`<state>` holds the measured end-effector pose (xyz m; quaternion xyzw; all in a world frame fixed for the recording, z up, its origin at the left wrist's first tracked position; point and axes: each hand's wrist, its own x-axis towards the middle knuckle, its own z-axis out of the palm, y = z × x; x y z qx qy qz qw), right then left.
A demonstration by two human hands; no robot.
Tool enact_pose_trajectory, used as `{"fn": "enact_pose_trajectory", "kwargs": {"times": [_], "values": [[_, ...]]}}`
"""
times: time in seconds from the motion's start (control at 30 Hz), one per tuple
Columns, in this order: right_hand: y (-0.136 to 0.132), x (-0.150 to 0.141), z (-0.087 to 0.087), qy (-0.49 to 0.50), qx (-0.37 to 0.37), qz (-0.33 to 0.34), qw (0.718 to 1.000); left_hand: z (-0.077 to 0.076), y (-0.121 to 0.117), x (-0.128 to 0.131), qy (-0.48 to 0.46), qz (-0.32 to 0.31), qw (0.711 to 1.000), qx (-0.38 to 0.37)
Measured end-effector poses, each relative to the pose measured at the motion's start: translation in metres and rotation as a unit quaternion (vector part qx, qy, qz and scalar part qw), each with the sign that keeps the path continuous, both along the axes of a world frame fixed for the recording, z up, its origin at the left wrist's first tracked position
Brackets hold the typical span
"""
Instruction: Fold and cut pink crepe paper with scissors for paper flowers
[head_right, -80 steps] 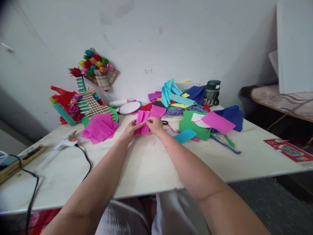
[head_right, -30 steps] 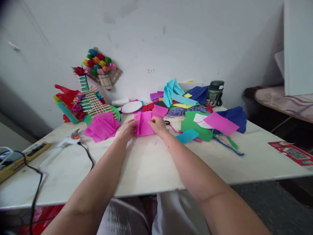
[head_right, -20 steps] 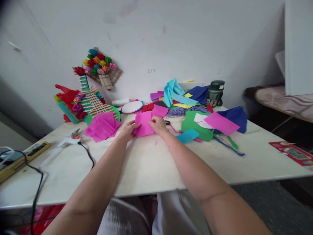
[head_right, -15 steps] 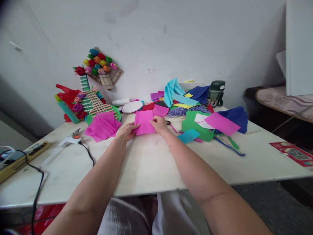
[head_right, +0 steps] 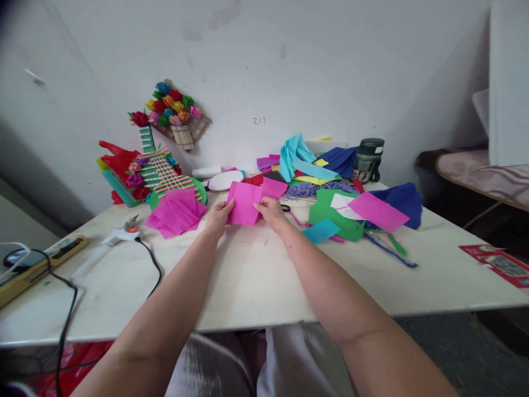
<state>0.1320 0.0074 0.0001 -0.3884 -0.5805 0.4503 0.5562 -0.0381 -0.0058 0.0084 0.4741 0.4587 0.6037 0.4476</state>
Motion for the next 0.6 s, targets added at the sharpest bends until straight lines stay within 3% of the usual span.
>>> {"fn": "enact_pose_trajectory", "kwargs": {"times": [0.13, 0.3, 0.47, 0.6], "values": [[-0.002, -0.001, 0.0, 0.058, -0.044, 0.032, 0.997, 0.002, 0.001, 0.0, 0.067, 0.063, 0.996, 0.003], [-0.001, -0.001, -0.002, 0.063, -0.039, 0.023, 0.997, 0.003, 0.001, -0.005, 0.074, 0.076, 0.994, 0.008], [0.003, 0.002, -0.003, 0.029, -0.025, -0.039, 0.999, 0.001, 0.002, -0.009, 0.064, 0.072, 0.994, 0.044], [0.005, 0.007, -0.001, 0.074, -0.041, -0.113, 0.99, 0.006, -0.001, -0.011, 0.031, 0.07, 0.995, 0.057]]}}
